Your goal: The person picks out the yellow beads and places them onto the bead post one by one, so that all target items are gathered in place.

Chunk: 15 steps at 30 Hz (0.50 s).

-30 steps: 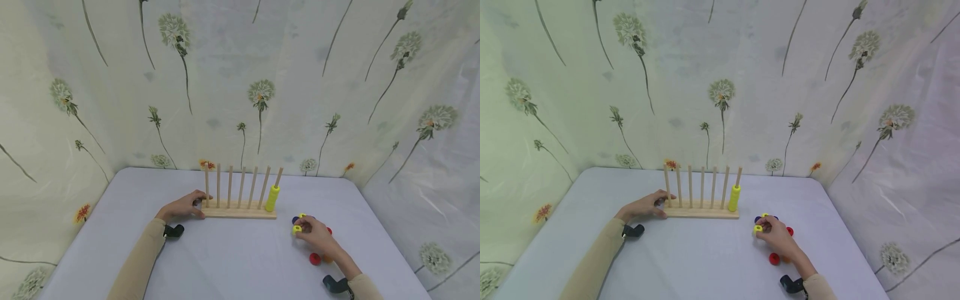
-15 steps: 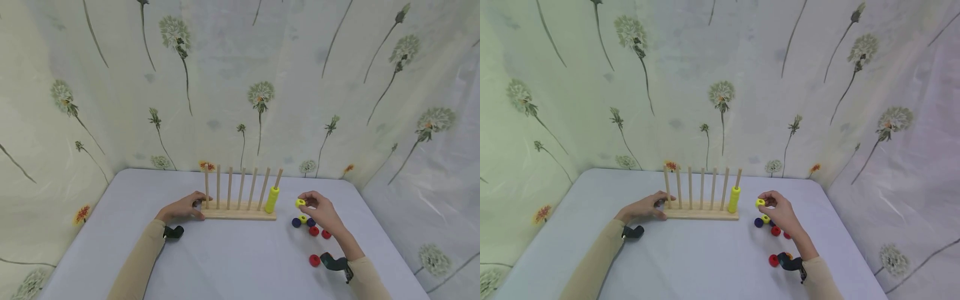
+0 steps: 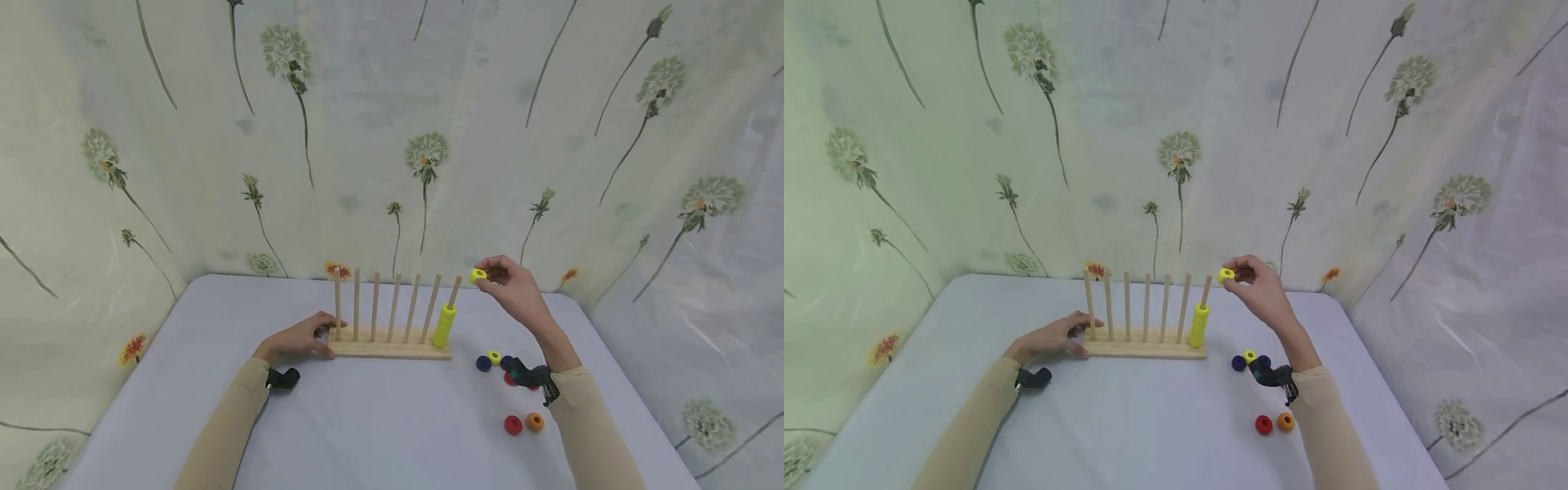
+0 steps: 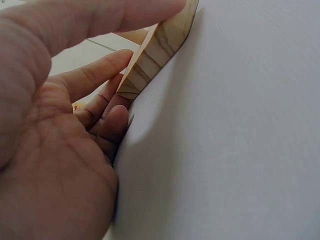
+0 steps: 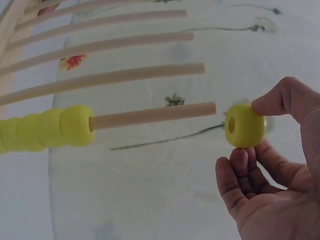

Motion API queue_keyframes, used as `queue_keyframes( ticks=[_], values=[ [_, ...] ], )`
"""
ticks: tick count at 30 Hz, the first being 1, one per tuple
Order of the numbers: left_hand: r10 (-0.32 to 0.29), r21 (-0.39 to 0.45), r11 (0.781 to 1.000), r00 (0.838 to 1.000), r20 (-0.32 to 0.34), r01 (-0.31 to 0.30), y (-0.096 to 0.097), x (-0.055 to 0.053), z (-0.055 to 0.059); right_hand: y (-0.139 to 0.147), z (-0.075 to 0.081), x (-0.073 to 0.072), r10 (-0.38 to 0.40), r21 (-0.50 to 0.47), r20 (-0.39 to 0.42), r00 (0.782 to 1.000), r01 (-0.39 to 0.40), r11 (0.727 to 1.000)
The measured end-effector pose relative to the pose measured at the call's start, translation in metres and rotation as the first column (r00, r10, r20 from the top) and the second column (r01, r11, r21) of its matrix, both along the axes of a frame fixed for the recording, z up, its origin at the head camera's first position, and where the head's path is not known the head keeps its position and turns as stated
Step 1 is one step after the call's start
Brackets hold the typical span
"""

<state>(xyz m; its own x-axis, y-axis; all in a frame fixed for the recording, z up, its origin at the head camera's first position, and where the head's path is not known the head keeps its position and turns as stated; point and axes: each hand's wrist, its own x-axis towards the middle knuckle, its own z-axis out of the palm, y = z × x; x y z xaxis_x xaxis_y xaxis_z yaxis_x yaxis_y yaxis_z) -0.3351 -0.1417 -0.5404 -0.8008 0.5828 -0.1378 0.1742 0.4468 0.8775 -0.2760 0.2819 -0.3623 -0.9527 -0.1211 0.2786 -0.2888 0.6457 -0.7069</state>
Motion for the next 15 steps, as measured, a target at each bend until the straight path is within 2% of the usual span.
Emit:
queue_keyframes(
  ticks=[9, 15],
  values=[
    [-0.015, -0.002, 1.0, 1.0, -0.011, 0.015, 0.0, -0.001, -0.005, -0.015, 0.009, -0.011, 0.024, -0.005, -0.002, 1.0, -0.024, 1.0],
    [0.011, -0.01, 1.0, 1.0, 0.004, -0.011, 0.0, -0.001, -0.003, -0.019, 0.01, -0.016, 0.034, 0.011, 0.006, 0.999, -0.035, 0.999]
  ],
)
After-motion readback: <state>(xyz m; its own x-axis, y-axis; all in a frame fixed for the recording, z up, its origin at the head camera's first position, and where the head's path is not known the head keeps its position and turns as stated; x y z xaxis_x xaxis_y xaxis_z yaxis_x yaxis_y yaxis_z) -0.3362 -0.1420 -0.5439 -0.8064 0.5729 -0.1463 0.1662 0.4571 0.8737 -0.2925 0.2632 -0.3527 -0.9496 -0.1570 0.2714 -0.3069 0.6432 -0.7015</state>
